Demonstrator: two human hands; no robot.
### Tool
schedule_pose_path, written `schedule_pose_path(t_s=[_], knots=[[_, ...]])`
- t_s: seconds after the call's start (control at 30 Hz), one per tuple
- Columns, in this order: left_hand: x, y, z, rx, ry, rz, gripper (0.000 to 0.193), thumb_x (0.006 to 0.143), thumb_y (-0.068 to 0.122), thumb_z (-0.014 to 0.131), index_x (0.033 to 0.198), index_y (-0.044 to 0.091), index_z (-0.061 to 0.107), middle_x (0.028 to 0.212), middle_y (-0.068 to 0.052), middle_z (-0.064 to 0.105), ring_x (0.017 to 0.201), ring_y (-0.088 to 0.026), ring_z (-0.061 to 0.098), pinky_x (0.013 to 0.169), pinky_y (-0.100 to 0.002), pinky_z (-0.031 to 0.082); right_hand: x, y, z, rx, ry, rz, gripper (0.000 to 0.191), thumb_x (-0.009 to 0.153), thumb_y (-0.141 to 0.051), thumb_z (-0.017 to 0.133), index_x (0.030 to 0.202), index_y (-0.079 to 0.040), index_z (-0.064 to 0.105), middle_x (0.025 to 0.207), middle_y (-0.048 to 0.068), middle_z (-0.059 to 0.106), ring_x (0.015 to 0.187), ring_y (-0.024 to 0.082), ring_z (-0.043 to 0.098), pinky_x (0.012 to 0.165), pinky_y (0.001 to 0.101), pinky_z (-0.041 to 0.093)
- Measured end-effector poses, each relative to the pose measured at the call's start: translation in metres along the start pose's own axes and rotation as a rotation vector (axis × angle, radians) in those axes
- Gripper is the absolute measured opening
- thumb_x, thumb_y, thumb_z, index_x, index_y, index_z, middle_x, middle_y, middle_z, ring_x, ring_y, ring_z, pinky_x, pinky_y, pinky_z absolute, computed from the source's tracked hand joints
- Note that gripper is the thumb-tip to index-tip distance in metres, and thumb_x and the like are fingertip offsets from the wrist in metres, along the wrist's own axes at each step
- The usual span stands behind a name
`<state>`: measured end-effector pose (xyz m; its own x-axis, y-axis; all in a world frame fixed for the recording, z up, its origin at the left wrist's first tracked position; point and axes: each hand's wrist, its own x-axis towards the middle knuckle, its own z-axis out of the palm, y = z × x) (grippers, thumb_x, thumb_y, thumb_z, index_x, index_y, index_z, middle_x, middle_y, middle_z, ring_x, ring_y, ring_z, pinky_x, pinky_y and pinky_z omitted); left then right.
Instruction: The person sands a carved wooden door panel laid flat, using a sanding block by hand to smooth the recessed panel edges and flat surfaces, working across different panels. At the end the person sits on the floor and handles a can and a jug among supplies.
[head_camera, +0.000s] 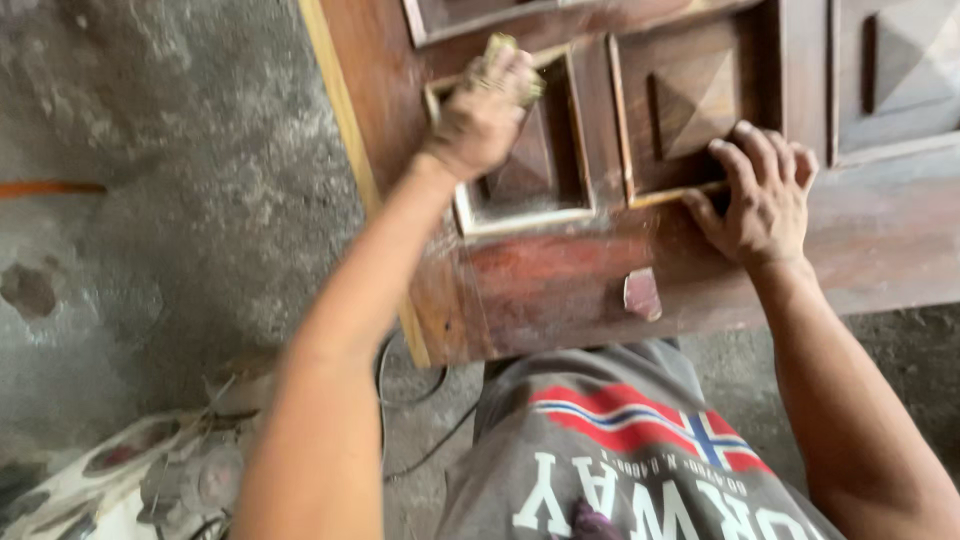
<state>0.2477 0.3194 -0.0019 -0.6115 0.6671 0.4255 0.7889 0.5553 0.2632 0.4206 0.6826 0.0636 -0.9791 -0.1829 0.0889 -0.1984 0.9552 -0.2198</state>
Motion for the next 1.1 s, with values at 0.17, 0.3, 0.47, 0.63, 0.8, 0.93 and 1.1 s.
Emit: schedule_pose_path(t_s=[0.17, 0.3, 0.47, 0.63, 0.8, 0.93, 1.1], knots=[[-0.116, -0.056, -0.118, -0.001, -0.063, -0.479, 0.029, 0.090, 0.005, 0.055, 0.105, -0.001, 0.078, 0.112, -0.025, 0.074, 0.102, -0.040, 0.071, 0.090, -0.046, 0.056, 0.002, 0.000, 0.002, -0.021, 0.024, -0.020, 0.056, 0.095, -0.043, 0.081, 0.136, -0.012, 0.060, 0.154, 0.012, 0.052, 0.145, 0.032, 0.045, 0.124, 0.0495, 0.026], [-0.168, -0.028, -0.176, 0.155, 0.351, -0.889, 0.024, 0.106, 0.015, 0.058, 0.103, -0.003, 0.075, 0.101, -0.020, 0.074, 0.088, -0.030, 0.068, 0.084, -0.038, 0.053, -0.002, 0.002, 0.010, -0.006, 0.027, -0.015, 0.058, 0.095, -0.043, 0.082, 0.139, -0.012, 0.061, 0.152, 0.013, 0.052, 0.144, 0.032, 0.045, 0.126, 0.0516, 0.026], [-0.179, 0.074, -0.140, -0.484, 0.889, -1.259, 0.034, 0.109, 0.025, 0.063, 0.089, -0.001, 0.071, 0.084, 0.000, 0.068, 0.077, -0.010, 0.056, 0.070, -0.032, 0.047, -0.004, 0.008, 0.014, -0.033, 0.037, -0.043, 0.055, 0.096, -0.039, 0.081, 0.138, -0.011, 0.058, 0.152, 0.013, 0.053, 0.144, 0.032, 0.045, 0.123, 0.0504, 0.026], [-0.154, 0.186, -0.086, -0.990, 0.756, -1.250, 0.025, 0.097, 0.028, 0.072, 0.099, 0.003, 0.075, 0.085, 0.005, 0.070, 0.077, -0.004, 0.060, 0.069, -0.024, 0.050, 0.005, -0.017, 0.003, 0.069, 0.121, -0.017, 0.048, 0.102, -0.032, 0.078, 0.138, -0.007, 0.059, 0.149, 0.017, 0.056, 0.139, 0.037, 0.048, 0.117, 0.0525, 0.031], [-0.143, 0.252, -0.086, -1.142, 0.437, -1.096, 0.026, 0.101, 0.028, 0.073, 0.097, 0.002, 0.074, 0.078, 0.003, 0.063, 0.074, -0.006, 0.053, 0.066, -0.024, 0.045, -0.026, -0.113, -0.017, 0.755, -0.198, 0.158, 0.049, 0.096, -0.033, 0.071, 0.138, -0.009, 0.062, 0.127, 0.014, 0.067, 0.119, 0.028, 0.062, 0.103, 0.0432, 0.050], [-0.137, 0.262, -0.089, -1.240, 0.397, -0.941, 0.023, 0.102, 0.026, 0.072, 0.103, 0.003, 0.075, 0.086, 0.001, 0.069, 0.081, -0.006, 0.059, 0.073, -0.024, 0.049, -0.047, -0.170, -0.036, 0.940, -0.502, -0.044, 0.033, 0.101, -0.022, 0.068, 0.131, -0.010, 0.066, 0.118, 0.011, 0.065, 0.109, 0.025, 0.064, 0.097, 0.0429, 0.051], [-0.141, 0.249, -0.074, -0.525, 0.502, -0.955, 0.032, 0.096, 0.023, 0.075, 0.120, 0.002, 0.069, 0.099, -0.010, 0.073, 0.090, -0.020, 0.071, 0.080, -0.031, 0.057, 0.001, -0.156, -0.027, 0.395, -0.082, -0.561, 0.031, 0.105, -0.020, 0.067, 0.135, -0.015, 0.068, 0.128, 0.004, 0.071, 0.117, 0.018, 0.062, 0.109, 0.0466, 0.045]])
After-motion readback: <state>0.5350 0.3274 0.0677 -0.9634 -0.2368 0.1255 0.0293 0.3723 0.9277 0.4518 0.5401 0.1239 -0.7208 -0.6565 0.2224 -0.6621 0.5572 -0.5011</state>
